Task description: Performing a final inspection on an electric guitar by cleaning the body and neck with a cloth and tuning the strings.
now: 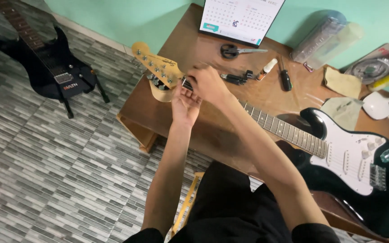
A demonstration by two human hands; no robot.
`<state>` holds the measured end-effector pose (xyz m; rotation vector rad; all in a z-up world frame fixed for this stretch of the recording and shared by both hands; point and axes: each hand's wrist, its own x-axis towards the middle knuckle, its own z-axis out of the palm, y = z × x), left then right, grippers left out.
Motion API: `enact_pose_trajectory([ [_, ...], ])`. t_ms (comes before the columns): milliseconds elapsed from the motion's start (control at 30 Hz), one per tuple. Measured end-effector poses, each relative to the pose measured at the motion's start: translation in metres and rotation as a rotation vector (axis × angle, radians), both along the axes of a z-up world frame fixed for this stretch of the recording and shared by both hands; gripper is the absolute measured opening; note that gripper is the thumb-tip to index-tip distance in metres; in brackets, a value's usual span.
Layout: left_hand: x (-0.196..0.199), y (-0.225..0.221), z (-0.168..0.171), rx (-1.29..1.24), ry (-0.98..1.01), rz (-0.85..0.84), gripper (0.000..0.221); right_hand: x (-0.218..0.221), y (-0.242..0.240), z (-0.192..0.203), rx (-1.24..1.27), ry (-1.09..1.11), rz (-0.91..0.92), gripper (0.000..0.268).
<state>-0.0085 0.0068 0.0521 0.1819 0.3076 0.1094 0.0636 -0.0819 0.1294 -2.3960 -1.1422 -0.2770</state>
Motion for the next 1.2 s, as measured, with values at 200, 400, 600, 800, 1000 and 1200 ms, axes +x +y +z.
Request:
enact_pose_trajectory([
  [200,0.005,0.001,0.005,0.039,0.032,-0.028,0.023,-0.026,-0.029,0.03,-0.171,-0.003,-0.069,0.01],
  [400,0.023,0.006,0.014,0.05,0.176,-0.061,0.035,0.005,-0.028,0.021,0.16,0.144,-0.018,0.004],
  [600,0.035,0.006,0.03,0.189,0.299,-0.124,0.046,-0.029,0.009,0.032,-0.145,0.039,-0.201,0.022],
  [800,0.071,0.019,-0.052,0.171,0.245,-0.122,0.02,-0.027,-0.038,-0.019,-0.013,-0.218,-0.14,0.024],
  [1000,0.034,0.007,-0.002,0.35,0.154,0.03,0.022,-0.037,-0.121,-0.057,0.121,-0.012,-0.146,0.025],
  [1200,0.046,0.003,-0.027,0.368,0.174,0.081,0.024,-0.078,-0.194,-0.029,-0.019,-0.182,-0.238,0.012],
])
